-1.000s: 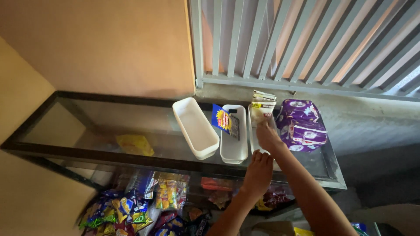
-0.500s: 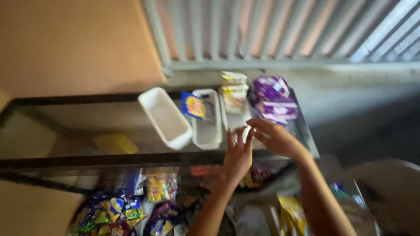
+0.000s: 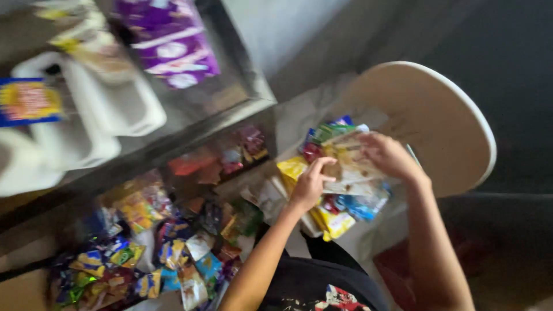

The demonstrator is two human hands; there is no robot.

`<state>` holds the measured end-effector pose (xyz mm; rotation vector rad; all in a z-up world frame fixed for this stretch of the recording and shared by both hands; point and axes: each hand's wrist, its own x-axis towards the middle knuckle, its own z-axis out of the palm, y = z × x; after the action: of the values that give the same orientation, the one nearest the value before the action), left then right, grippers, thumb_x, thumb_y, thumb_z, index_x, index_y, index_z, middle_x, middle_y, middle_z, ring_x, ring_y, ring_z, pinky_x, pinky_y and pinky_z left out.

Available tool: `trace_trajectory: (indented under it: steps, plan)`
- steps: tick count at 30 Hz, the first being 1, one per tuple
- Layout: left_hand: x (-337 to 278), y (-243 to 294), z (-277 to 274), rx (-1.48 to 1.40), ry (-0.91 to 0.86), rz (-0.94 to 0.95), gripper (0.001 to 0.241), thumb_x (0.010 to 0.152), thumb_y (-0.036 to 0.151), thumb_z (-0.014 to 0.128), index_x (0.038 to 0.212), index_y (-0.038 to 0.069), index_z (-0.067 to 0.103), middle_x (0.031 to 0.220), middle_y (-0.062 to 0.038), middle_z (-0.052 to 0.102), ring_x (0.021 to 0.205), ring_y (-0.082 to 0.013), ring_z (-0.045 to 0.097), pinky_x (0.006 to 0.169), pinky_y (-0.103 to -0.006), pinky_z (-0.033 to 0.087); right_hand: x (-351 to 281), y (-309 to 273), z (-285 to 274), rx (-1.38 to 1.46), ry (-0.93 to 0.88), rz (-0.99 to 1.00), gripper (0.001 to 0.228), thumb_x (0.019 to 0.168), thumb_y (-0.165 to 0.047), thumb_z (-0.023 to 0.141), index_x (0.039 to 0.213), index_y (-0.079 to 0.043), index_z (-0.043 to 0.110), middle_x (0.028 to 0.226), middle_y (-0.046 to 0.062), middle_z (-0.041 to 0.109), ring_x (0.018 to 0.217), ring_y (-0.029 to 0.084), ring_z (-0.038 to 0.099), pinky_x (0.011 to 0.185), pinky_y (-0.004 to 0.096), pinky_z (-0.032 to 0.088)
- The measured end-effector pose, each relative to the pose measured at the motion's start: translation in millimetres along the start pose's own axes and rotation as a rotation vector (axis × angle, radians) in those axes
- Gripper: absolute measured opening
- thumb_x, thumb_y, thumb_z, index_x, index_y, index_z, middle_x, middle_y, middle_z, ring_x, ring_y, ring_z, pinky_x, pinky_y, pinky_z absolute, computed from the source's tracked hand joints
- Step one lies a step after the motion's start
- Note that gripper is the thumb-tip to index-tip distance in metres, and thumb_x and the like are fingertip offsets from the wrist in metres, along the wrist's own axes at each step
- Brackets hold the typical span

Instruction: Organizing and rearranging various snack packages on shelves and in containers.

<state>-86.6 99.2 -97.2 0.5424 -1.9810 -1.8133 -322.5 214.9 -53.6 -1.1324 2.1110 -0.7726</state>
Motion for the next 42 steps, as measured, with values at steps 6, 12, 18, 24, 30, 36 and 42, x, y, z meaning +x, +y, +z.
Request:
trace_trajectory:
  steps: [6, 12, 18, 24, 30, 36, 42]
  plan:
    - [9, -219, 118, 0.164, 0.179, -0.128, 0.043, 0.094, 0.002, 0.059, 0.136, 0.001, 0.053, 0.124, -0.023, 0.067, 0.107, -0.0341, 0.072, 0.092, -0.0386, 0.057, -17, 295, 112, -0.573, -0.176, -0.356, 0.046, 0.091, -0.014, 0.066, 0.137, -0.019, 0.064, 0.152, 0.022, 0.046, 0.143, 0.044, 0.041, 0.122, 0.049, 0.034]
    - [22, -244, 163, 0.289, 0.247, -0.348, 0.065, 0.085, 0.020, 0.080, 0.136, -0.002, 0.045, 0.125, -0.030, 0.064, 0.117, -0.0425, 0.063, 0.098, -0.0461, 0.052, -51, 213, 131, -0.271, -0.028, 0.002, 0.081, 0.080, -0.011, 0.068, 0.152, -0.009, 0.033, 0.167, 0.029, 0.012, 0.156, 0.042, 0.011, 0.124, 0.044, 0.020]
    - [28, -190, 178, 0.344, 0.454, -0.232, 0.061, 0.080, 0.020, 0.082, 0.128, 0.000, 0.050, 0.115, -0.025, 0.066, 0.104, -0.0386, 0.067, 0.089, -0.0446, 0.052, -55, 238, 120, -0.051, 0.145, -0.094, 0.067, 0.096, -0.023, 0.066, 0.153, -0.002, 0.039, 0.162, 0.027, 0.033, 0.152, 0.042, 0.030, 0.124, 0.046, 0.026]
    - [12, -151, 134, 0.001, 0.251, -0.348, 0.044, 0.090, 0.021, 0.074, 0.127, 0.000, 0.062, 0.111, -0.015, 0.073, 0.097, -0.0270, 0.069, 0.086, -0.0403, 0.057, -49, 186, 76, 0.218, 0.211, 0.144, 0.057, 0.100, -0.031, 0.066, 0.145, -0.001, 0.051, 0.148, 0.021, 0.055, 0.140, 0.030, 0.050, 0.115, 0.038, 0.038]
    - [10, -92, 82, 0.151, 0.308, -0.024, 0.052, 0.099, 0.022, 0.079, 0.138, -0.002, 0.055, 0.131, -0.017, 0.063, 0.119, -0.0192, 0.059, 0.099, -0.0350, 0.048, -45, 37, 37, 0.887, -0.157, 0.004, 0.049, 0.097, -0.025, 0.065, 0.141, -0.006, 0.055, 0.137, 0.005, 0.065, 0.128, 0.015, 0.057, 0.107, 0.030, 0.044]
    - [-13, 35, -19, -0.220, 0.454, 0.089, 0.065, 0.094, 0.021, 0.072, 0.150, 0.012, 0.042, 0.118, -0.015, 0.065, 0.102, -0.0130, 0.065, 0.090, -0.0321, 0.055, -12, -98, 50, 1.116, -0.210, -0.097, 0.048, 0.098, -0.015, 0.070, 0.143, -0.003, 0.057, 0.124, 0.006, 0.066, 0.108, 0.017, 0.059, 0.089, 0.035, 0.048]
    - [-51, 95, -164, 0.181, 0.767, 0.152, 0.040, 0.102, 0.022, 0.070, 0.138, 0.005, 0.063, 0.107, -0.014, 0.078, 0.092, -0.0187, 0.075, 0.079, -0.0321, 0.062, 35, -256, 72, 0.572, -0.369, -0.521, 0.046, 0.089, -0.010, 0.072, 0.133, -0.004, 0.059, 0.122, 0.005, 0.073, 0.114, 0.014, 0.066, 0.099, 0.032, 0.053]
